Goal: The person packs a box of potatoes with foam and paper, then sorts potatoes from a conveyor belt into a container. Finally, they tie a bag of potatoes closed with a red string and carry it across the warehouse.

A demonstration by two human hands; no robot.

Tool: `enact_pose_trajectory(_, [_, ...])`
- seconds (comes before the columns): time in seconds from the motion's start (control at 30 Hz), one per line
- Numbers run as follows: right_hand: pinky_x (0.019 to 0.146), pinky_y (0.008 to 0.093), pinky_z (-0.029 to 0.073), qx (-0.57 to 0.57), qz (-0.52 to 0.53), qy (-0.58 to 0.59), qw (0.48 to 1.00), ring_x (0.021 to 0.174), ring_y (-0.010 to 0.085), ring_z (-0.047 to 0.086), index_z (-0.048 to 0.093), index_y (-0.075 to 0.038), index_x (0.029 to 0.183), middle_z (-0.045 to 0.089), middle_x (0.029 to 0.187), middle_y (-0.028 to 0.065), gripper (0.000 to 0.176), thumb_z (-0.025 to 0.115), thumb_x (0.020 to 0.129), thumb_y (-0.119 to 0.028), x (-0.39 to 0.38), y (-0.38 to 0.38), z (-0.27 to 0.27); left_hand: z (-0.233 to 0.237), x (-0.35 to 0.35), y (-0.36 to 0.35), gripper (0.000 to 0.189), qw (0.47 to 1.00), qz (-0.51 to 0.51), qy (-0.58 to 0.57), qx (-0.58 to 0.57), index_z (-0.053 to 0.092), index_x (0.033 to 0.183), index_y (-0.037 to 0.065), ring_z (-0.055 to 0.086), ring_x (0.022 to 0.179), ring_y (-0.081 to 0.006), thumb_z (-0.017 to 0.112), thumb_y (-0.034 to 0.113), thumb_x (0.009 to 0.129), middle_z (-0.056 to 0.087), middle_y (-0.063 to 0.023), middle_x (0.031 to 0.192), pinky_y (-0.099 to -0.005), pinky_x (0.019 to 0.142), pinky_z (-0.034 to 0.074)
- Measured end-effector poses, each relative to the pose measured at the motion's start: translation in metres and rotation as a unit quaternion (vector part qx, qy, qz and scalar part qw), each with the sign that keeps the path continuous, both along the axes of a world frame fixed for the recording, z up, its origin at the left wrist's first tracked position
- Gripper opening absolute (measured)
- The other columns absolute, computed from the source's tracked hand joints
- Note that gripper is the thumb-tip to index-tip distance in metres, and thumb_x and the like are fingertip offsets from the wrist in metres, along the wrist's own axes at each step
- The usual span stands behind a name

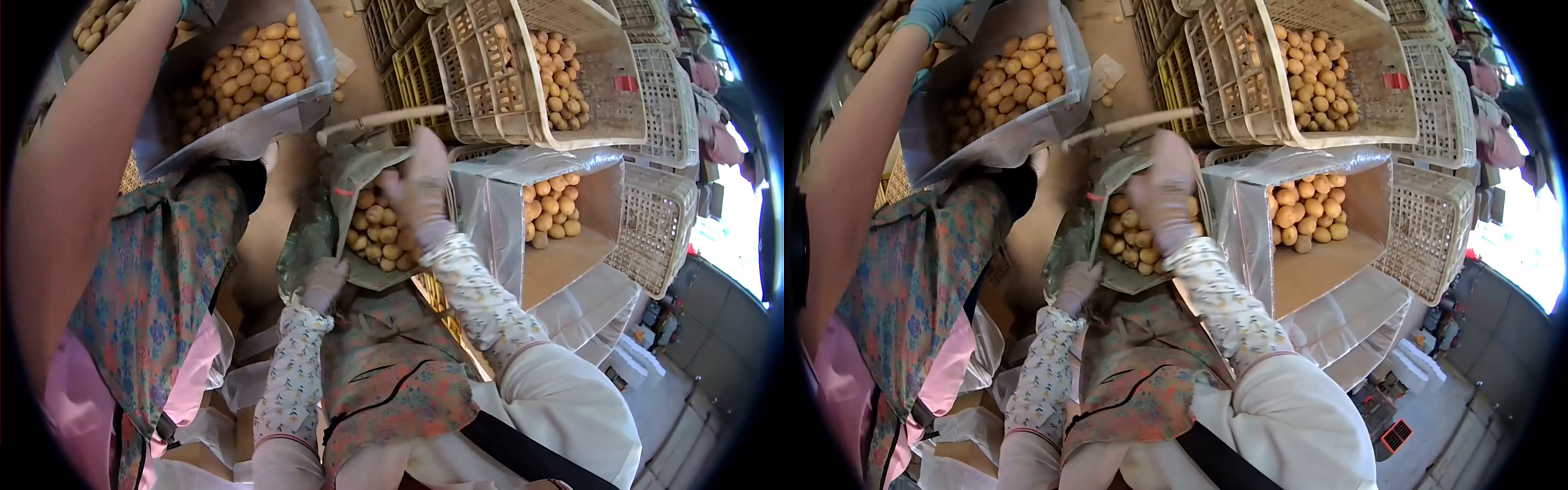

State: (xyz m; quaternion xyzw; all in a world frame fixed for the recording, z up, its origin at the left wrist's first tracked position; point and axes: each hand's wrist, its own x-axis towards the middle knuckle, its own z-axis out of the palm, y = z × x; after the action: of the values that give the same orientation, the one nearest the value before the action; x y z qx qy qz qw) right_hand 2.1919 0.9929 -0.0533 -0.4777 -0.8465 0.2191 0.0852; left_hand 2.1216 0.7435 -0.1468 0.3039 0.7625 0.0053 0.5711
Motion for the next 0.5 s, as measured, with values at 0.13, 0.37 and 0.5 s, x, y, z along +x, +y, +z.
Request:
enact_pose_trajectory(0.13, [0.11, 0.0391, 0.035, -0.226, -0.131, -0.163, 0.952, 0.136, 0.0385, 0.035, 0.013, 0.004, 0.147, 0.023, 0.151, 0.0279, 0.092, 0.063, 0.07, 0.002, 0.066, 0.017, -0.057, -0.078, -0.003, -0.014, 0.041, 0.989, 0.117, -0.079, 0.03, 0.066, 0.108, 0.0, 0.062, 0.105, -0.04, 0.048, 0.032, 0.091, 0.065, -0.0224, 0.111, -0.0458, 0.091, 0.048])
enact_pose_trajectory(0.37, [0.098, 0.0392, 0.047, -0.329, -0.041, -0.36, 0.872, 0.117, 0.0361, 0.056, 0.041, 0.001, 0.135, 0.054, 0.128, 0.024, 0.068, 0.069, 0.075, -0.013, 0.101, -0.006, -0.102, -0.072, 0.006, -0.018, 0.034, 0.988, -0.046, 0.012, -0.149, 0.068, 0.111, 0.002, 0.062, 0.112, -0.0329, 0.053, 0.017, 0.084, 0.065, -0.0179, 0.117, -0.0435, 0.093, 0.05])
enact_pose_trajectory(0.5, [0.094, 0.0399, 0.05, -0.352, 0.011, -0.405, 0.844, 0.111, 0.033, 0.06, 0.051, -0.003, 0.125, 0.059, 0.122, 0.0202, 0.057, 0.071, 0.075, -0.021, 0.09, -0.039, -0.095, -0.07, 0.015, -0.079, 0.033, 0.992, -0.08, 0.006, -0.093, 0.069, 0.108, 0.002, 0.062, 0.11, -0.0358, 0.048, 0.018, 0.087, 0.066, -0.0173, 0.117, -0.044, 0.095, 0.049])
